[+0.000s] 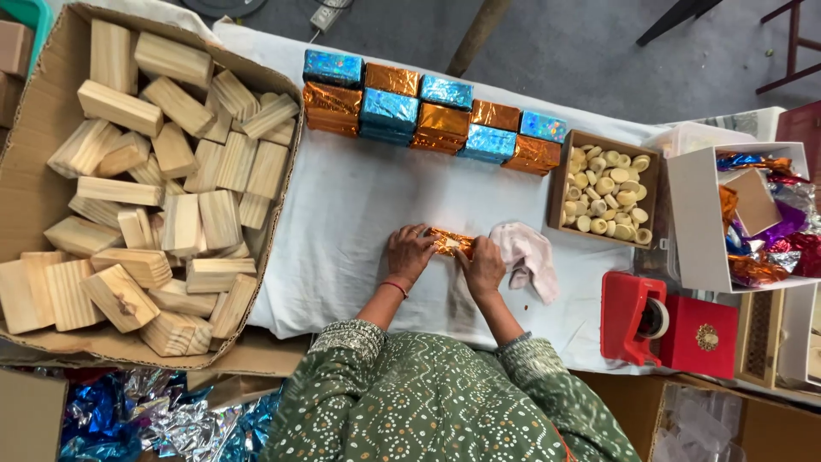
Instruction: Wrapping small wooden blocks and pieces in colorful foil and packaging them.
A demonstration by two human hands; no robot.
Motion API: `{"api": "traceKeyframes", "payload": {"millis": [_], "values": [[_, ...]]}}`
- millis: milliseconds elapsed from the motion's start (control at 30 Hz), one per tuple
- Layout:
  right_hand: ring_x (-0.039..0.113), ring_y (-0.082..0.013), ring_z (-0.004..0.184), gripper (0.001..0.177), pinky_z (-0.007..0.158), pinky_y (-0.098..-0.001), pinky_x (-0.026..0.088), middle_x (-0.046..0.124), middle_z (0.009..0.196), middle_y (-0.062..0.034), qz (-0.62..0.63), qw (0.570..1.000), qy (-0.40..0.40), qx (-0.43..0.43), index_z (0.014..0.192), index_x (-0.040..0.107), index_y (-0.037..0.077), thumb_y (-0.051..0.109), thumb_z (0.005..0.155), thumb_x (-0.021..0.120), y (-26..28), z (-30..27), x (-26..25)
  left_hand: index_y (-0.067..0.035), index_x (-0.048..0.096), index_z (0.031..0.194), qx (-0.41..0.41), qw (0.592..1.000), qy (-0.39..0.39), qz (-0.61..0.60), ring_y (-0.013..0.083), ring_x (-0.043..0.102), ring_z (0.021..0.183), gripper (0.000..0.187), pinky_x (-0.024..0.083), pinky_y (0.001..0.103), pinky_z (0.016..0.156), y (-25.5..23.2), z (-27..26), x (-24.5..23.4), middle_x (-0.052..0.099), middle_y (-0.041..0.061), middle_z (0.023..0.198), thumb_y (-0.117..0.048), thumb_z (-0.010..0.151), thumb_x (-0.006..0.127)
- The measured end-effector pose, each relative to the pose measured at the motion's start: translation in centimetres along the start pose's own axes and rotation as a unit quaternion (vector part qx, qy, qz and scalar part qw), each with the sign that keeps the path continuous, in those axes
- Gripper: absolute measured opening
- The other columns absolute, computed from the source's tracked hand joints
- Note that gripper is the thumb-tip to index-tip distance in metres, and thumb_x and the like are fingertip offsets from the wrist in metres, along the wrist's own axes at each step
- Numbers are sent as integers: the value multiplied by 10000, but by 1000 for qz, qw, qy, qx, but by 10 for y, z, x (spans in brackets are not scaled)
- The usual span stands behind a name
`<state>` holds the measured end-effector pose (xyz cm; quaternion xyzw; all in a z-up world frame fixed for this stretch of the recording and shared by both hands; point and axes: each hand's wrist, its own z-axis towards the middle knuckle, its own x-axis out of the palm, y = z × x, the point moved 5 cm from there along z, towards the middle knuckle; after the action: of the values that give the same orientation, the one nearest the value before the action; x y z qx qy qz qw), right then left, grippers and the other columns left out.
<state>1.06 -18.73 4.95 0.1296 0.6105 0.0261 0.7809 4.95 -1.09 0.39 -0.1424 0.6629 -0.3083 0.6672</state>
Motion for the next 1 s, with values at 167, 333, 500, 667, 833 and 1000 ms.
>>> {"api": "traceKeyframes", "payload": {"millis": [167,333,500,667,833,1000], "values": [[674,-243,780,434,726,-374,543,687,888,-98,244,950,21,195,989,641,39,466,977,715,-80,-18,37,-316,799,1102,-10,999,20,-43,205,572,1236,261,444,423,1038,5,0,6,671,-15,1311,-317,842,777],[711,-180,865,536,778,-340,567,732,1013,-84,288,926,100,223,1180,689,29,489,911,750,-99,-36,86,-309,805,1090,-63,990,46,-115,191,620,1163,248,526,345,985,4,3,5,684,-42,1274,-280,845,784],[685,-255,853,796,766,-406,551,651,1137,-78,205,945,119,223,1347,578,77,556,756,812,-24,-14,19,-299,809,1081,-69,991,38,-107,187,646,1125,251,541,339,948,1,4,-3,702,-47,1235,-273,832,799],[620,-320,1065,853,808,-437,537,603,1193,-131,100,985,86,112,1373,571,89,573,727,848,-9,-6,3,-290,803,1099,-62,992,33,-102,192,647,1129,262,539,341,950,-1,1,-8,701,-35,1233,-263,838,795],[645,-263,987,776,820,-391,558,622,1160,-161,219,958,61,175,1331,595,21,544,808,831,-72,-22,53,-260,804,1086,-84,987,42,-129,208,670,1100,264,552,346,924,-2,5,-1,702,-20,1229,-235,824,784],[645,-148,762,579,703,-288,530,738,897,-78,439,836,176,279,1363,660,20,415,943,712,-77,-28,90,-172,746,1179,-99,985,23,-137,252,710,1053,329,574,364,916,17,7,27,728,35,1202,-161,852,711]]}}
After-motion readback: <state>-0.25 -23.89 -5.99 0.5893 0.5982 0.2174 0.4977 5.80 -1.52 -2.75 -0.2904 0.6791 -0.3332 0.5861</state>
